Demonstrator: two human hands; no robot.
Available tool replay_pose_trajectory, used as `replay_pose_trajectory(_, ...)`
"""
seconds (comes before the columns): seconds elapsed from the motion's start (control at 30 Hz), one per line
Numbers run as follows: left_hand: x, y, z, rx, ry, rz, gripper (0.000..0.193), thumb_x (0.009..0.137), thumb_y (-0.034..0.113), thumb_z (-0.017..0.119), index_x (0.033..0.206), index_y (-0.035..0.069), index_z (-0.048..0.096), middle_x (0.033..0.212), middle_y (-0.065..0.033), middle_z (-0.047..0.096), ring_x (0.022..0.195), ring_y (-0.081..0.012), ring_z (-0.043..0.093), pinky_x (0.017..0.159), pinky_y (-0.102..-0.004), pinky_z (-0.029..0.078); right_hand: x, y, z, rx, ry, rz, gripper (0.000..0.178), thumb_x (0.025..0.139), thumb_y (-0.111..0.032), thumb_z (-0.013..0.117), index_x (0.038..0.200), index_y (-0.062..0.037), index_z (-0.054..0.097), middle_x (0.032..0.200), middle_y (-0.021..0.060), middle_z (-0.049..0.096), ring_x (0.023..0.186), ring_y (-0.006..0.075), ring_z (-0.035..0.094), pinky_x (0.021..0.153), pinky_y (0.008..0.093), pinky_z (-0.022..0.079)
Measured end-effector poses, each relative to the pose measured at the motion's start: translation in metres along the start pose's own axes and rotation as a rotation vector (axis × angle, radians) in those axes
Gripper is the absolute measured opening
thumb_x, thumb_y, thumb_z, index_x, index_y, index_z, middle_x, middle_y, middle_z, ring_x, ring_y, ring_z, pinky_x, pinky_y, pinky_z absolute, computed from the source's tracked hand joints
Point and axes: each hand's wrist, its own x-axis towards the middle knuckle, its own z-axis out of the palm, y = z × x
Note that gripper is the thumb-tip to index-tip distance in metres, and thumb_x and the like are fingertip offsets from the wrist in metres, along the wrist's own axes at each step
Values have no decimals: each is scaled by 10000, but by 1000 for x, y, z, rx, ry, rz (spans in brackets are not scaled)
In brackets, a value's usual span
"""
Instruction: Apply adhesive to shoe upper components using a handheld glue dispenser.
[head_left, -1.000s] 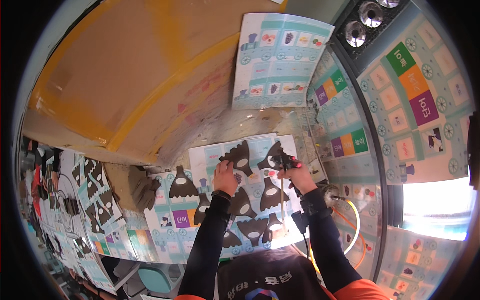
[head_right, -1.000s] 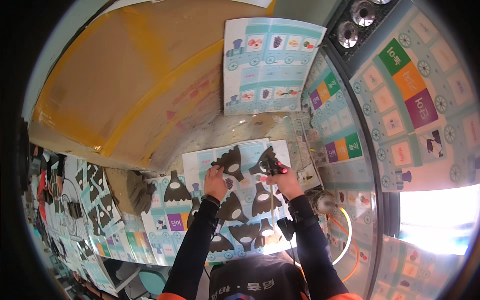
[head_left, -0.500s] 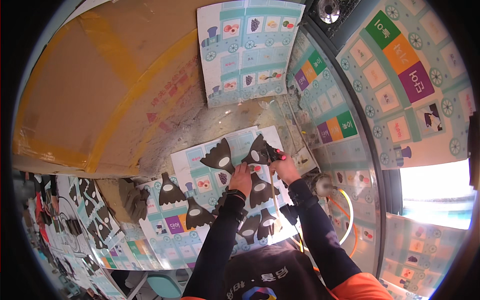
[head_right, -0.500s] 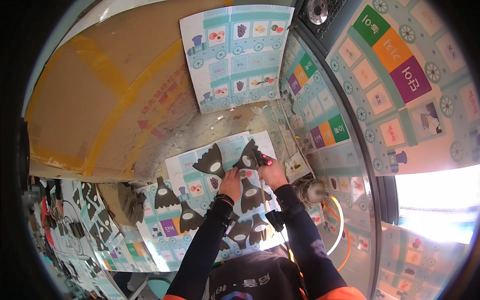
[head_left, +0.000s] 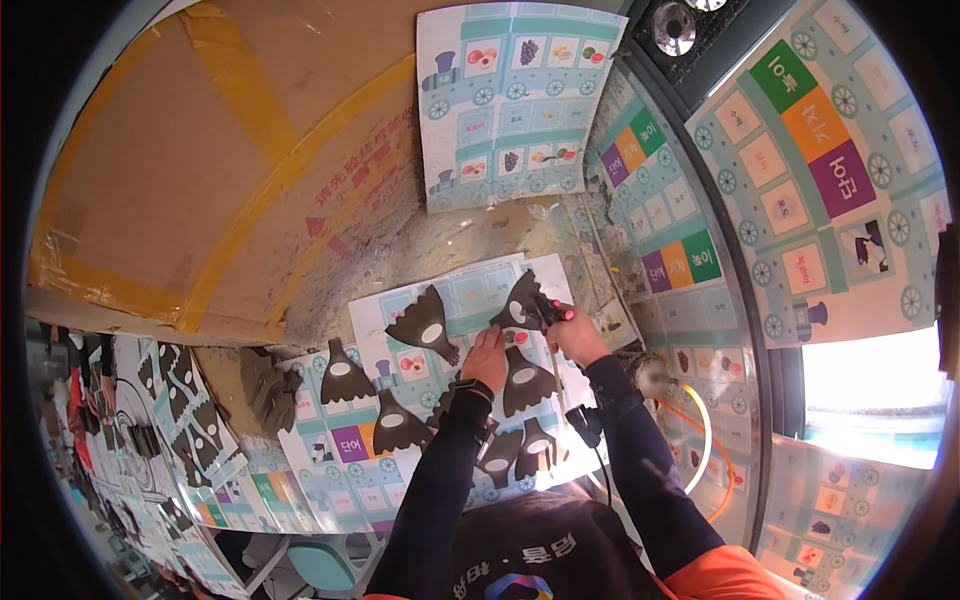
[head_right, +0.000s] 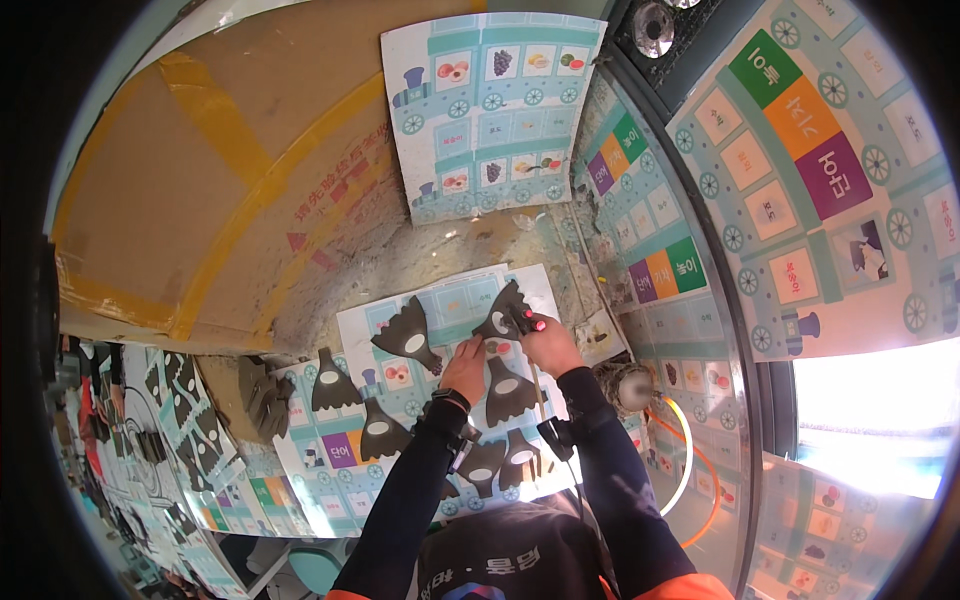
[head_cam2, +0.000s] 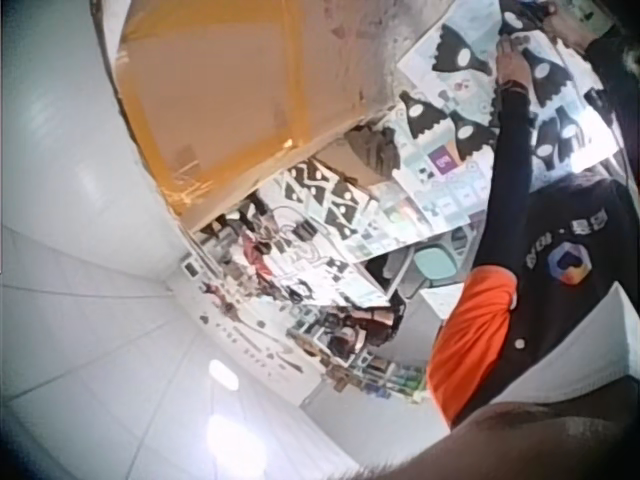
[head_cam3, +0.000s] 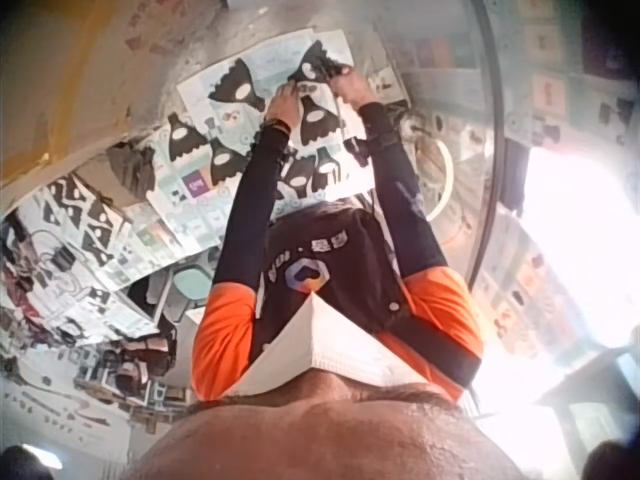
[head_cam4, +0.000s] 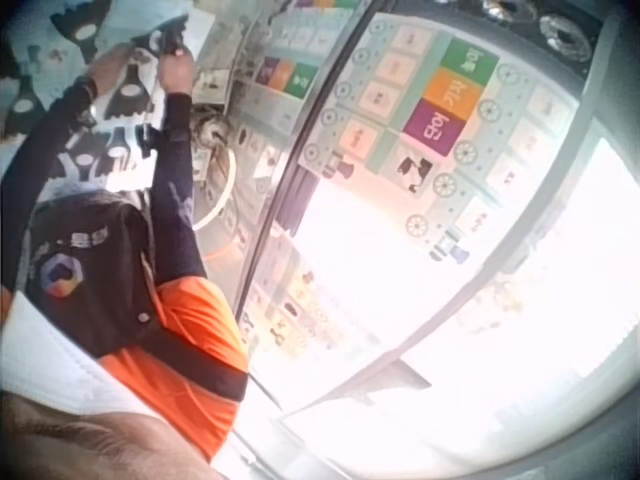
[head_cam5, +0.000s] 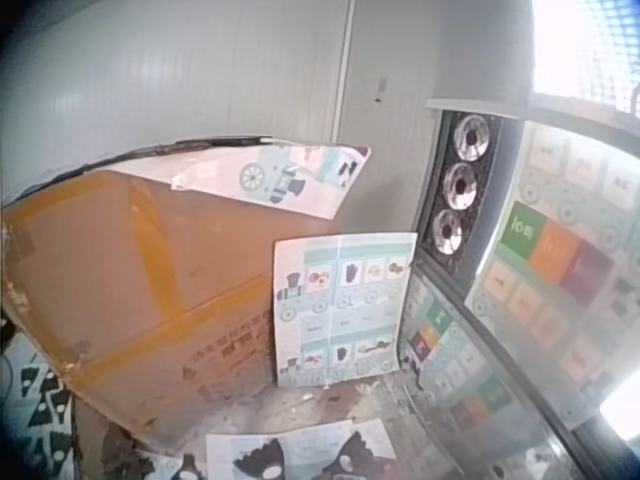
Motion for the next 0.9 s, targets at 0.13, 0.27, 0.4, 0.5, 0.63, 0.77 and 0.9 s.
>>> replay_pose_trajectory(0.13, 2, 1, 0, 9, -8, 4, 529, 745, -10, 539, 1270, -79, 521, 1361, -183, 471, 1258, -324, 436, 1084, -357, 375, 14, 14, 4, 52, 45, -88, 273, 802, -108, 594, 1041, 15, 641, 680, 167, 645, 599, 275, 665, 610, 390, 515)
replay_pose_trajectory(0.27, 2, 2, -2, -2, -10, 13, 526, 750, -21, 530, 1272, -82, 518, 1363, -185, 468, 1263, -325, 430, 1087, -355, 375, 20, 29, 0, 42, 115, -120, 276, 794, -103, 578, 1039, 11, 639, 712, 202, 651, 628, 310, 672, 626, 409, 517)
replay_pose_trajectory(0.4, 0, 1, -2, -4, -9, 4, 522, 754, -24, 530, 1272, -85, 515, 1368, -182, 464, 1265, -326, 430, 1087, -357, 377, 4, 18, -7, -76, 65, -14, 234, 788, -97, 563, 981, 1, 652, 724, 210, 652, 652, 321, 675, 640, 420, 518)
replay_pose_trajectory(0.5, 0, 1, -1, 10, -2, 7, 521, 754, -22, 531, 1271, -86, 515, 1371, -183, 461, 1264, -328, 432, 1086, -357, 379, -2, 18, -7, -210, 46, -51, 199, 789, -96, 561, 935, -2, 657, 692, 191, 647, 625, 304, 670, 628, 411, 516)
replay_pose_trajectory(0.63, -1, 2, 0, 11, -5, 4, 527, 752, -15, 538, 1274, -83, 515, 1373, -182, 460, 1267, -327, 426, 1093, -354, 370, -5, 12, -4, -50, 29, -18, 223, 788, -90, 569, 972, 2, 658, 685, 183, 647, 604, 285, 662, 612, 398, 512)
replay_pose_trajectory(0.77, 0, 4, 0, 39, -20, 2, 536, 748, -9, 547, 1279, -79, 514, 1376, -178, 458, 1279, -322, 414, 1102, -346, 356, 7, 21, -2, 77, 83, -90, 302, 778, -72, 583, 1059, 18, 644, 673, 168, 637, 591, 260, 655, 593, 378, 505)
replay_pose_trajectory(0.9, 0, 2, 0, 29, -9, 4, 533, 749, -15, 546, 1277, -78, 515, 1377, -176, 454, 1277, -323, 417, 1100, -345, 359, 10, 24, -2, 152, 89, -122, 336, 768, -61, 582, 1088, 31, 634, 641, 143, 612, 555, 239, 626, 575, 364, 496)
